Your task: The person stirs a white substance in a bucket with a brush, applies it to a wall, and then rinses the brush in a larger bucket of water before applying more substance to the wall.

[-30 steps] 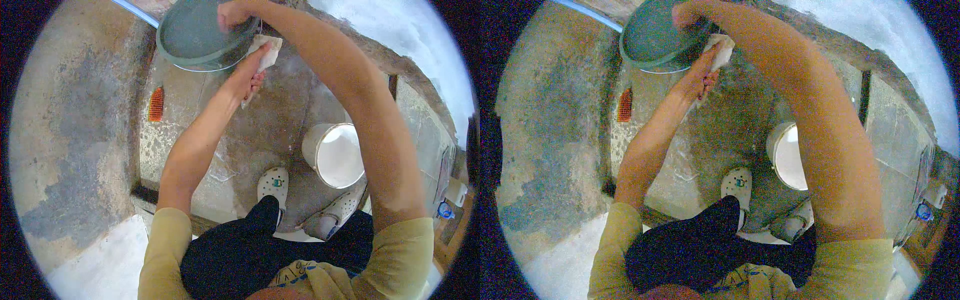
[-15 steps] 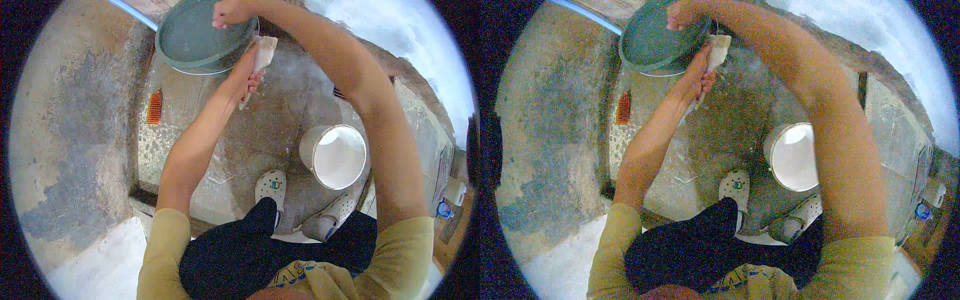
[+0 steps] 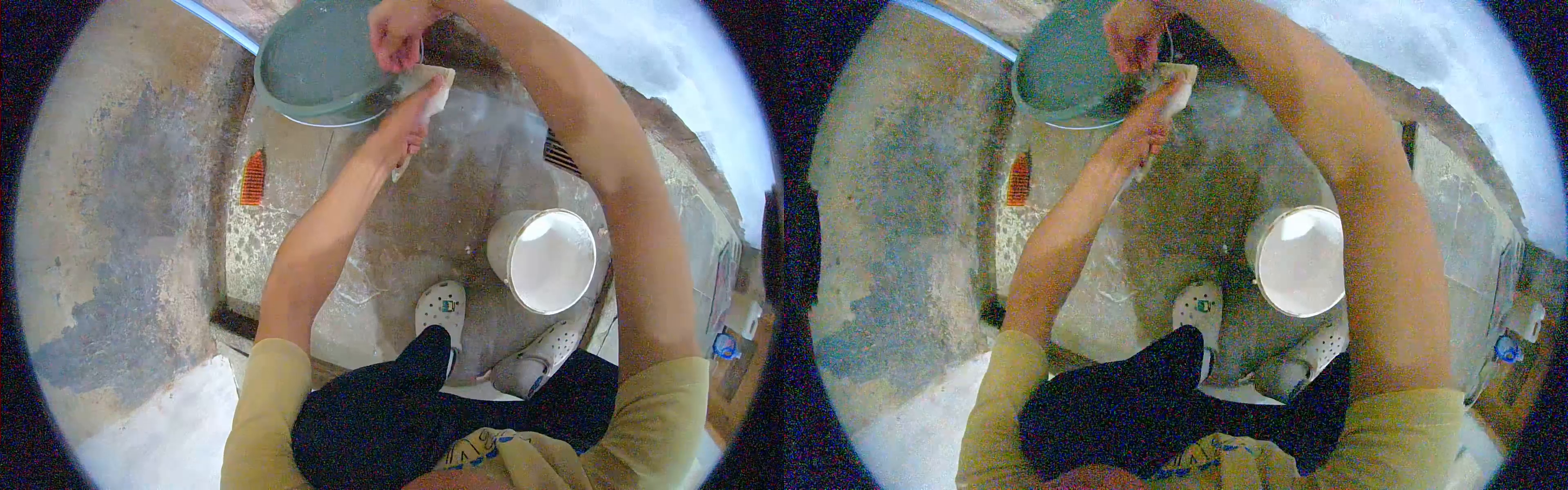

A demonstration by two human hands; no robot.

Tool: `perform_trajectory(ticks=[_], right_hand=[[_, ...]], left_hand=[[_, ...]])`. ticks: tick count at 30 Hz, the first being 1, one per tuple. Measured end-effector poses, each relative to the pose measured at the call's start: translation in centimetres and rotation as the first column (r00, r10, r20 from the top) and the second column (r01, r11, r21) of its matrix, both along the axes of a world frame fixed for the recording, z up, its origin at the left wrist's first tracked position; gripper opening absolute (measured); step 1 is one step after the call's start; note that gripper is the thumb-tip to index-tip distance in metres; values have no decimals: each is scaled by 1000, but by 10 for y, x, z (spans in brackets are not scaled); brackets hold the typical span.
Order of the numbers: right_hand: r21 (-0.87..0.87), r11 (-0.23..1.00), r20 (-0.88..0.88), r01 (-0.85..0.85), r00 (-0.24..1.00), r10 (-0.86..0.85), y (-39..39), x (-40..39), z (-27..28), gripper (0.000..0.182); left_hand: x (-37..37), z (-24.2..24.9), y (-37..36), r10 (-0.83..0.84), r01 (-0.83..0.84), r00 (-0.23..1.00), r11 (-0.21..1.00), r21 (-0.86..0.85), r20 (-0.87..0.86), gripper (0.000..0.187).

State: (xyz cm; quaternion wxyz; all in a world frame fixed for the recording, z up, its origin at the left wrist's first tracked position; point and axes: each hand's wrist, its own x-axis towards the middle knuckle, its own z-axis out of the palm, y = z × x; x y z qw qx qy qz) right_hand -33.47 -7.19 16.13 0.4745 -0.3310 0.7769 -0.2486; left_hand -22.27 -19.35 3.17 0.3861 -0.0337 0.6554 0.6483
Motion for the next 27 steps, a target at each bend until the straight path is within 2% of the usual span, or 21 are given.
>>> perform_trajectory(ticks=[1, 2, 4, 5, 6, 7, 8, 10, 11, 12, 13, 14, 16, 17, 19, 20, 22, 23, 25, 26, 27], right_hand=[[-29, 998, -85, 51, 995, -53, -2, -4, -4, 26], [-31, 998, -87, 49, 995, -51, -9, -8, -8, 26], [357, 929, -501, 92, 859, 107, -26, -15, -23, 25], [355, 930, -506, 91, 856, 109, -25, -36, -52, 25], [240, 964, -696, -115, 672, 253, -21, -71, -94, 25], [171, 925, -850, -340, 423, 313, -20, -91, -116, 30], [171, 924, -851, -341, 422, 313, -24, -82, -111, 30], [91, 996, -758, -12, 648, 77, -36, -45, -83, 37], [91, 996, -759, -14, 647, 79, -33, -34, -69, 37], [-50, 995, -374, 90, 922, -103, -25, -25, -54, 28], [-124, 961, 116, 246, 966, -232, -17, -16, -43, 25], [-122, 962, 117, 244, 966, -230, -10, -8, -33, 25], [-157, 988, 237, -3, 971, 40, 1, 2, -18, 24], [-154, 988, 235, -3, 971, 40, 1, 2, -11, 24], [108, 994, -1, -32, 999, 32, 2, 0, -6, 25], [108, 994, -3, -30, 1000, 31, 1, -1, -5, 25], [21, 987, -285, 161, 947, -148, 1, -21, -15, 24], [21, 987, -286, 162, 947, -149, -3, -29, -28, 24], [-208, 941, -483, 267, 808, -336, -12, -49, -74, 41], [-209, 940, -483, 269, 808, -339, -18, -53, -85, 41], [-70, 990, -703, 121, 698, -135, -25, -52, -89, 38]], left_hand=[[0, -3, -1, -15, 17, 999, 999, 46, -38, 53], [-1, -6, 0, -13, 15, 999, 999, 44, -40, 53], [-6, -19, 4, 64, -65, 995, 998, 12, 70, 54], [-10, -24, 6, 105, -105, 987, 994, -7, 121, 56], [-13, -28, 7, 148, -145, 974, 989, -27, 173, 57], [-14, -29, 7, 189, -183, 956, 982, -49, 225, 60], [-13, -27, 6, 190, -184, 956, 982, -49, 224, 60], [-10, -20, 2, 121, -138, 946, 990, 36, 300, 55], [-11, -22, 2, 124, -141, 946, 989, 36, 298, 55], [-11, -26, 3, 71, -96, 977, 989, 114, 201, 52], [-11, -28, 3, 24, -43, 995, 981, 187, 99, 50], [-9, -25, 3, 26, -45, 995, 981, 188, 100, 50], [-5, -11, 5, 1, -10, 997, 994, 110, 77, 46], [-3, -6, 6, 1, -10, 997, 994, 113, 74, 46], [-1, -6, 7, 126, -146, 982, 979, 140, 142, 46], [-2, -6, 5, 125, -145, 982, 980, 140, 141, 46], [-8, -15, 1, 88, -150, 962, 961, 231, 257, 45], [-8, -18, 1, 88, -149, 963, 962, 230, 257, 45], [-5, -19, 1, 79, -125, 980, 959, 254, 182, 45], [-4, -15, 3, 77, -122, 980, 960, 253, 182, 45], [-5, -12, 5, 52, -69, 992, 986, 150, 114, 42]])
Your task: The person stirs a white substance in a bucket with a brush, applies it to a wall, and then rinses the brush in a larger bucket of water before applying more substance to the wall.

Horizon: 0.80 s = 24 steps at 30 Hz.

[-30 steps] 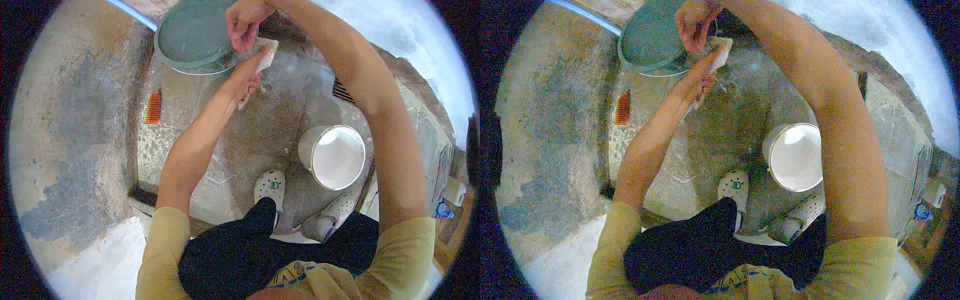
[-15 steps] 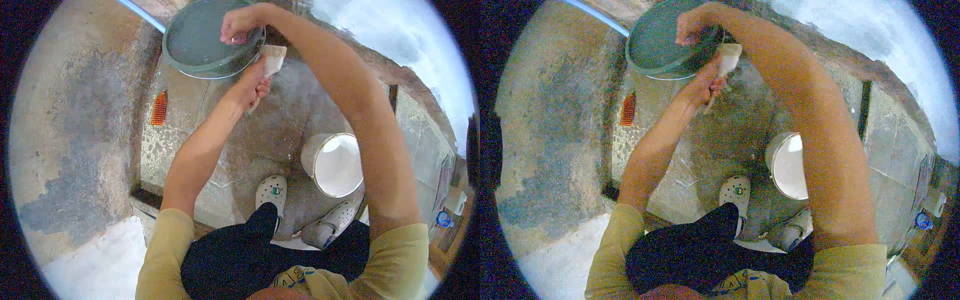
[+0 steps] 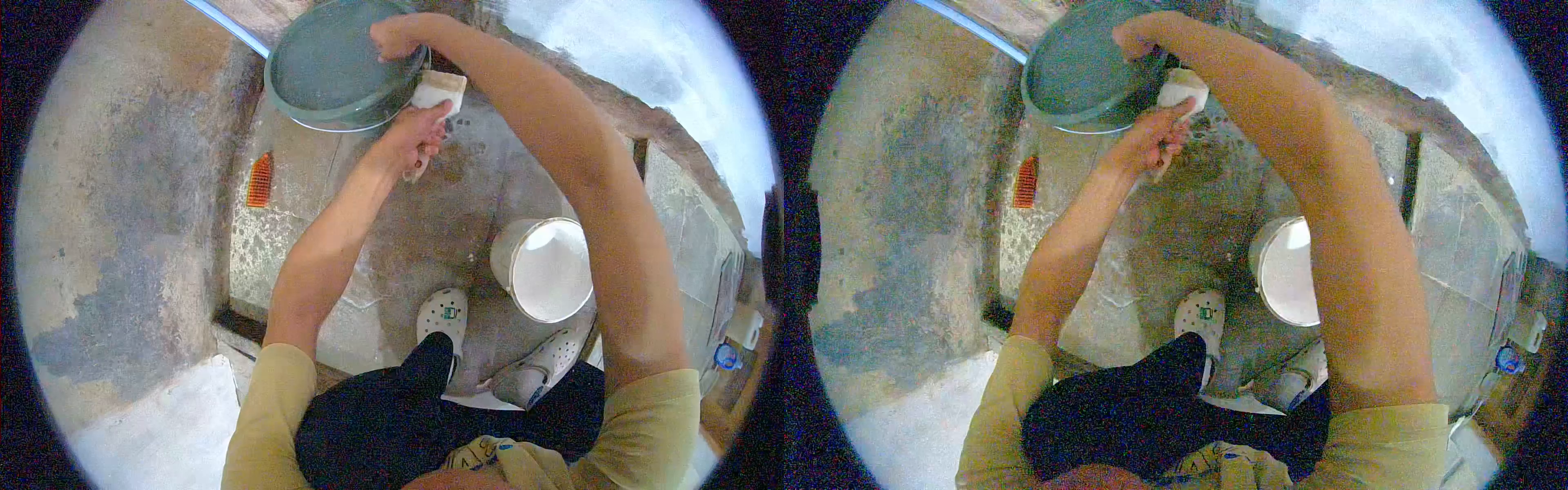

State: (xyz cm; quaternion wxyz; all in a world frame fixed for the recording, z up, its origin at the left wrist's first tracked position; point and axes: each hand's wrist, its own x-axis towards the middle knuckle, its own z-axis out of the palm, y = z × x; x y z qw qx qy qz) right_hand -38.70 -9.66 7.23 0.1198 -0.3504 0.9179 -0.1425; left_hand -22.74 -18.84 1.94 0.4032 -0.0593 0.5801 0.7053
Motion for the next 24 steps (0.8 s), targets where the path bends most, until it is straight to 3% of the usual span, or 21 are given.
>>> perform_trajectory(ticks=[1, 2, 4, 5, 7, 10, 14, 16, 17, 18, 19, 20, 24], right_hand=[[202, 975, -215, -95, 967, 139, -3, 0, -3, 35], [204, 975, -213, -93, 967, 137, 1, 0, -4, 35], [-159, 970, 290, -183, 931, 223, 3, 19, 21, 31], [-157, 970, 291, -188, 929, 227, 7, 31, 35, 31], [-260, 965, 658, -7, 731, 183, 20, 56, 67, 23], [-253, 966, 730, -43, 648, 220, 32, 71, 92, 22], [-236, 954, 634, -183, 715, 294, 21, 68, 99, 23], [-60, 998, 372, -28, 927, 48, 13, 50, 82, 25], [-60, 998, 369, -24, 928, 44, 11, 37, 62, 25], [-47, 990, 37, -130, 991, 132, 8, 22, 34, 25], [-1, 974, -295, -226, 931, 216, 6, 14, 19, 31], [-5, 974, -294, -226, 931, 215, 4, 14, 17, 31], [-159, 986, 170, -57, 982, 85, -8, 19, 14, 22]], left_hand=[[1, 3, 2, -46, 39, 997, 993, -111, -58, 38], [2, 5, 2, -49, 42, 997, 993, -109, -58, 38], [0, 2, -3, 5, -5, 1000, 1000, -4, 17, 33], [1, 3, -6, 10, -10, 1000, 1000, -2, 18, 33], [4, 8, -6, 110, -132, 986, 975, 180, 126, 30], [-3, 8, -2, 41, -50, 997, 991, 123, 72, 33], [-4, 9, 2, -28, 27, 997, 1000, -4, -75, 41], [-10, -6, -4, 45, -85, 978, 977, 194, 202, 45], [-10, -7, -6, 41, -81, 979, 978, 194, 199, 45], [-10, -6, -8, 29, -78, 976, 972, 221, 216, 44], [-9, -6, -11, 17, -77, 972, 966, 246, 235, 43], [-7, -5, -12, 18, -77, 971, 967, 243, 236, 43], [0, -1, -18, -18, -34, 977, 969, 244, 210, 36]])
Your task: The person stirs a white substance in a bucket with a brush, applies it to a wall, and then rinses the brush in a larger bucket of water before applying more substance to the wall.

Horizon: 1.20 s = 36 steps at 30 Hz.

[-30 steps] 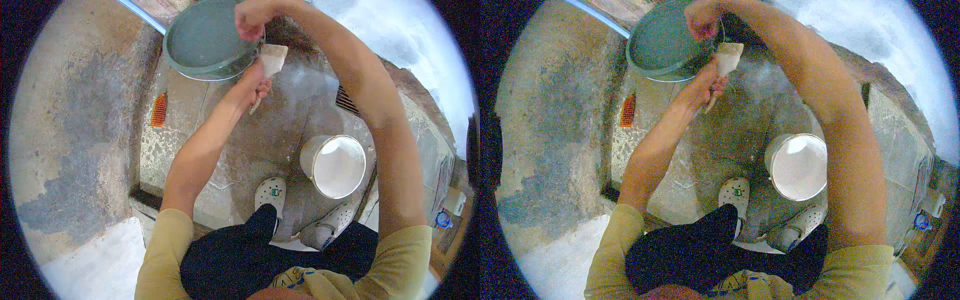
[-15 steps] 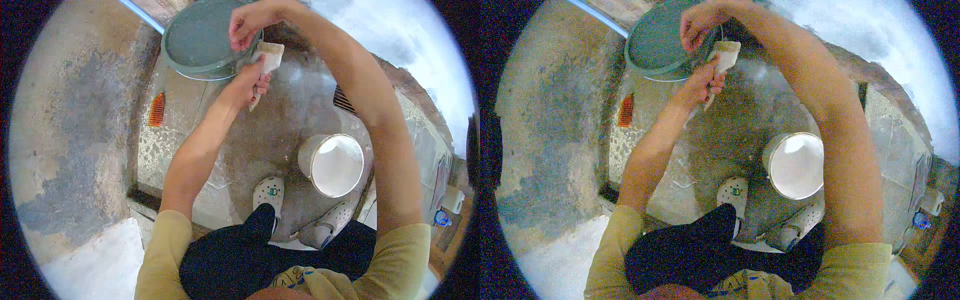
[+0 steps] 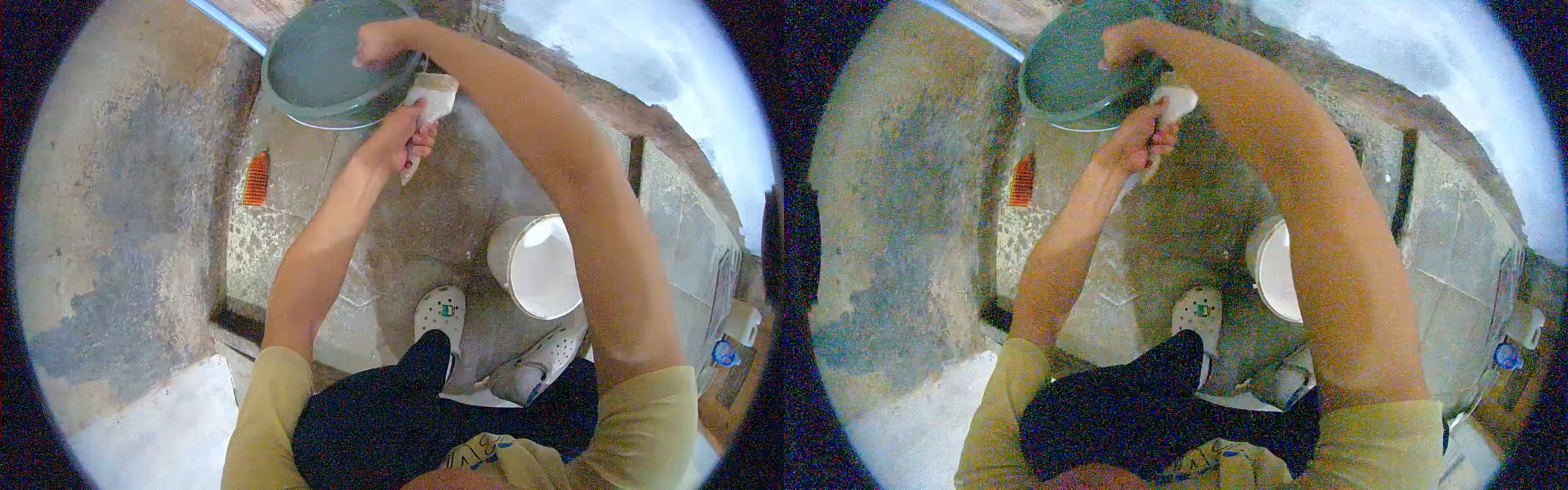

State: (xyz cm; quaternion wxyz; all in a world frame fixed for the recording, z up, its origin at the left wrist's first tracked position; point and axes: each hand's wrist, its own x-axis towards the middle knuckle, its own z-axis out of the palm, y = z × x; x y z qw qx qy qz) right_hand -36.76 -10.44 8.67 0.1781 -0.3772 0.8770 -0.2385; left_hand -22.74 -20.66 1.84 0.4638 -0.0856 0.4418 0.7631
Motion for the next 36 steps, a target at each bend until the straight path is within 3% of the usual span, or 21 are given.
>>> perform_trajectory(ticks=[2, 3, 4, 5, 7, 11, 13, 17, 18, 19, 20, 22, 23, 25, 26, 27, 28, 31, 33, 35, 36], right_hand=[[-19, 1000, 124, 23, 992, -20, -1, 4, 1, 20], [-219, 971, 521, -90, 831, 195, 10, 10, 9, 21], [-434, 896, 763, -98, 488, 423, 20, 17, 20, 26], [-431, 897, 764, -99, 488, 421, 23, 28, 33, 26], [-97, 974, 632, -205, 743, 219, 30, 45, 50, 28], [36, 962, 532, -271, 820, 211, 37, 52, 61, 26], [186, 970, 148, -155, 981, 128, 36, 64, 81, 22], [105, 993, 15, 62, 998, -64, 21, 55, 57, 19], [19, 999, -282, 29, 959, -22, 18, 37, 31, 15], [-53, 998, -554, -27, 832, -7, 13, 26, 11, 15], [-53, 998, -554, -28, 832, -6, 7, 26, 2, 15], [14, 969, -517, 248, 831, -205, -5, 24, -9, 19], [12, 969, -517, 248, 830, -206, -10, 19, -10, 19], [289, 945, -369, 151, 929, -35, -17, 14, -5, 20], [287, 946, -370, 150, 929, -35, -13, 15, -5, 20], [55, 998, -8, 8, 1000, -7, -4, 29, 10, 16], [-217, 975, 337, -44, 934, 117, 3, 43, 27, 14], [-200, 965, 515, -168, 820, 249, 18, 60, 65, 18], [-222, 968, 531, -115, 819, 219, 17, 44, 43, 15], [-151, 988, 188, -43, 980, 72, 10, 12, 16, 13], [-146, 989, 184, -38, 981, 65, 10, -8, -8, 13]], left_hand=[[4, 1, -5, 4, -4, 1000, 1000, 12, 13, 33], [6, 2, -7, -11, 11, 1000, 1000, 7, -1, 29], [6, 4, -8, -28, 28, 999, 1000, 3, -17, 25], [5, 4, -9, -27, 27, 999, 1000, 7, -18, 25], [1, 0, -14, -76, 70, 995, 993, 93, 60, 18], [-7, -9, -18, -87, 90, 996, 985, 146, -28, 14], [-3, 4, -19, -89, 89, 996, 995, -42, -2, 18], [5, 5, -13, -89, 87, 996, 986, -145, -8, 25], [3, -1, -12, -95, 94, 995, 985, -142, 0, 26], [3, -5, -11, -102, 102, 995, 985, -138, 8, 26], [6, -3, -9, -102, 102, 995, 985, -138, 8, 26], [14, 1, -7, -63, 63, 998, 982, -180, 8, 27], [13, -2, -6, -63, 63, 998, 981, -182, 7, 27], [8, -12, -6, -34, 33, 999, 995, -91, -13, 24], [4, -17, -6, -33, 32, 999, 995, -93, -13, 24], [2, -16, -6, -22, 18, 994, 999, 39, 108, 23], [1, -15, -6, -26, -14, 973, 986, 167, 231, 21], [0, -7, 4, 83, -141, 958, 970, 200, 274, 15], [-4, -18, 10, 85, -179, 944, 943, 280, 318, 15], [-6, -29, 16, 75, -214, 930, 906, 365, 360, 14], [-6, -30, 17, 93, -260, 906, 893, 369, 412, 14]])
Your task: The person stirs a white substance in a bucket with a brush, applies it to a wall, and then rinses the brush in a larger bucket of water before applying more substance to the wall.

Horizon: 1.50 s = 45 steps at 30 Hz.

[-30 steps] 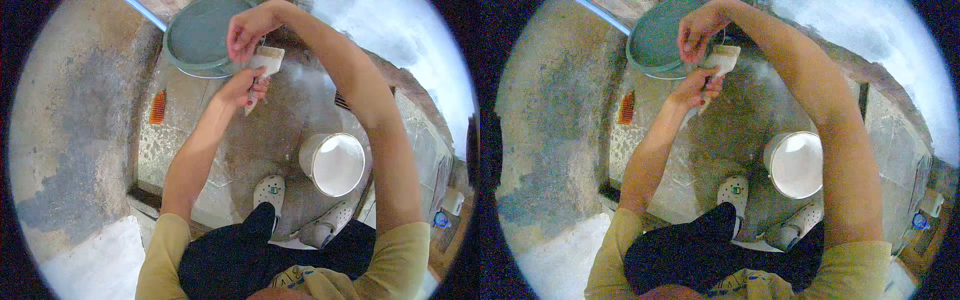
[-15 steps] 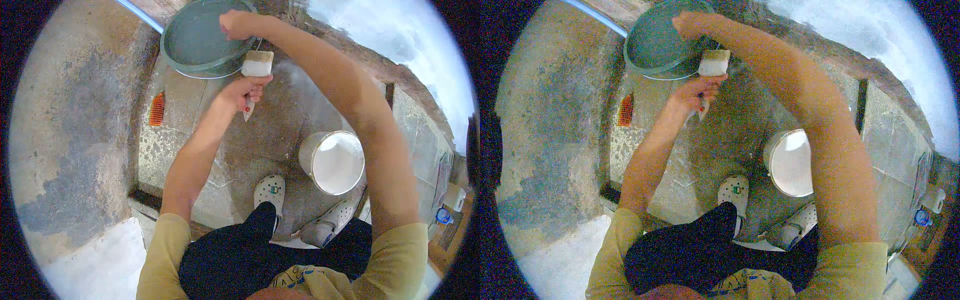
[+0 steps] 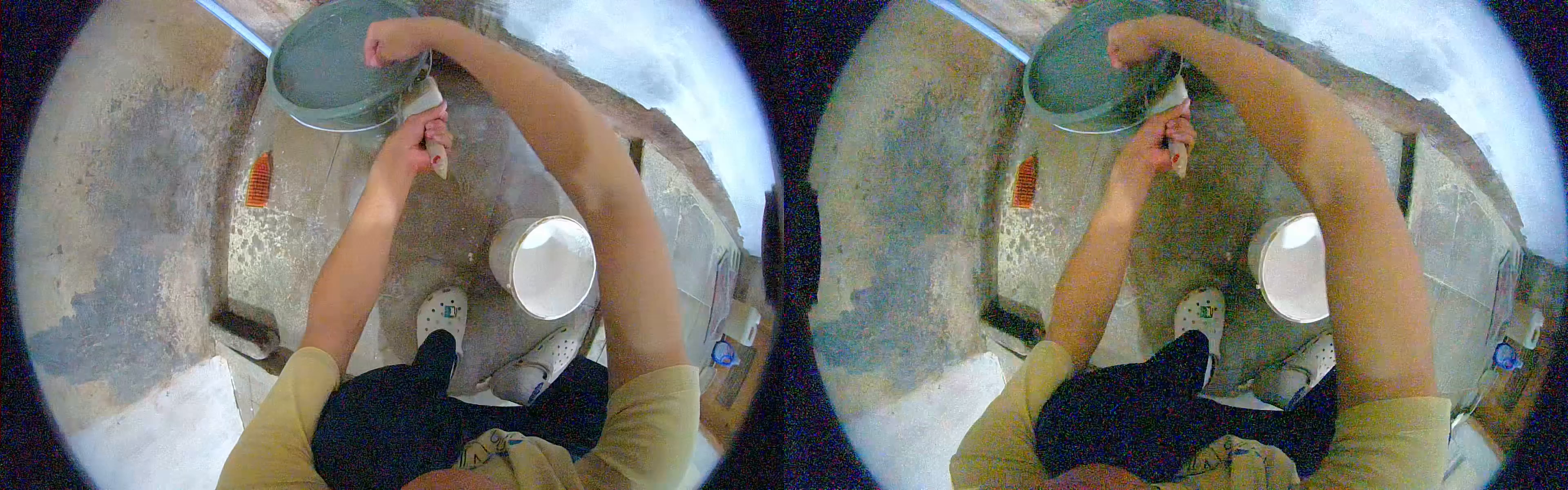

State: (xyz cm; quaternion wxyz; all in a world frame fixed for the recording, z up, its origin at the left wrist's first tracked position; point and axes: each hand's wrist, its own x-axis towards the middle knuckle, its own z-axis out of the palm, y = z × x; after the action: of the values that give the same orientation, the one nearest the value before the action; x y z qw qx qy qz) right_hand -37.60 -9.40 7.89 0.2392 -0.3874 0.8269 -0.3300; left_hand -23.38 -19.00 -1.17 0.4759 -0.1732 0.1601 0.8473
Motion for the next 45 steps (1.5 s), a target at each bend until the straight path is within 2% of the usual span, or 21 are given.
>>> perform_trajectory(ticks=[2, 3, 6, 8, 12, 14, 16, 20, 22, 23, 25, 29, 31, 32, 34, 36, 38, 39, 41, 42, 45], right_hand=[[374, 927, -521, 38, 836, 176, -1, -32, -42, 14], [372, 927, -522, 40, 835, 173, -3, -23, -30, 14], [342, 939, -299, 40, 952, 69, -12, 25, 21, 17], [-165, 986, 411, 29, 911, 42, -4, 43, 32, 17], [-103, 994, 397, -30, 915, 69, 7, 85, 49, 17], [370, 911, -18, -179, 980, 200, 22, 105, 55, 17], [446, 886, -249, 129, 968, -16, 41, 141, 41, 19], [101, 955, -504, 278, 842, -191, 48, 201, 9, 29], [51, 817, -40, 575, 818, -573, 43, 221, 25, 34], [51, 813, -38, 580, 815, -579, 47, 223, 14, 34], [12, 755, 295, 656, 719, -630, 62, 223, -14, 32], [63, 671, 439, 739, 583, -683, 93, 232, -28, 22], [76, 653, 147, 754, 639, -755, 107, 235, -32, 18], [75, 650, 145, 756, 637, -758, 115, 237, -34, 18], [-108, 609, -395, 786, 528, -751, 126, 243, -39, 15], [-57, 557, -396, 829, 493, -774, 125, 248, -13, 14], [-9, 501, -401, 866, 455, -795, 125, 251, -3, 14], [-19, 528, -456, 849, 462, -760, 128, 254, -3, 15], [-35, 557, -517, 830, 462, -721, 132, 256, -3, 16], [3, 555, -538, 832, 469, -700, 133, 258, -6, 17], [63, 557, -543, 828, 497, -677, 137, 262, -6, 18]], left_hand=[[4, 2, -3, 26, -27, 998, 1000, 13, 58, 14], [6, 6, -5, 70, -72, 996, 997, 34, 57, 14], [20, 5, -17, 128, -143, 985, 981, 131, 113, 15], [27, 8, -25, 143, -175, 977, 962, 211, 160, 16], [25, -2, -33, 167, -252, 925, 942, 222, 341, 26], [24, -1, -33, 170, -267, 920, 932, 246, 354, 28], [32, 11, -26, 291, -313, 935, 946, 83, 205, 33], [39, 16, -12, 142, -134, 975, 989, 58, -171, 39], [43, 21, -4, 0, -50, 969, 980, -193, -248, 52], [44, 20, -1, -6, -43, 969, 980, -194, -246, 52], [39, 7, 4, -62, 26, 968, 988, -150, -242, 56], [48, -4, -6, -307, 301, 949, 949, -89, -65, 51], [65, 30, -13, -342, 182, 910, 838, -515, -234, 45], [61, 45, -19, -345, 184, 908, 838, -514, -237, 45], [53, 74, -40, -416, -219, 616, 725, -653, -669, 37], [24, 104, -54, -454, -513, 415, 599, -615, -788, 29], [-17, 120, -67, -668, -759, 233, 329, -562, -706, 27], [-36, 120, -70, -670, -760, 233, 327, -562, -705, 27], [-71, 119, -74, -958, -839, 144, 14, -544, -247, 27], [-84, 111, -80, -958, -842, 144, 13, -540, -247, 27], [-105, 92, -89, -929, -852, -132, 284, -439, -344, 23]])
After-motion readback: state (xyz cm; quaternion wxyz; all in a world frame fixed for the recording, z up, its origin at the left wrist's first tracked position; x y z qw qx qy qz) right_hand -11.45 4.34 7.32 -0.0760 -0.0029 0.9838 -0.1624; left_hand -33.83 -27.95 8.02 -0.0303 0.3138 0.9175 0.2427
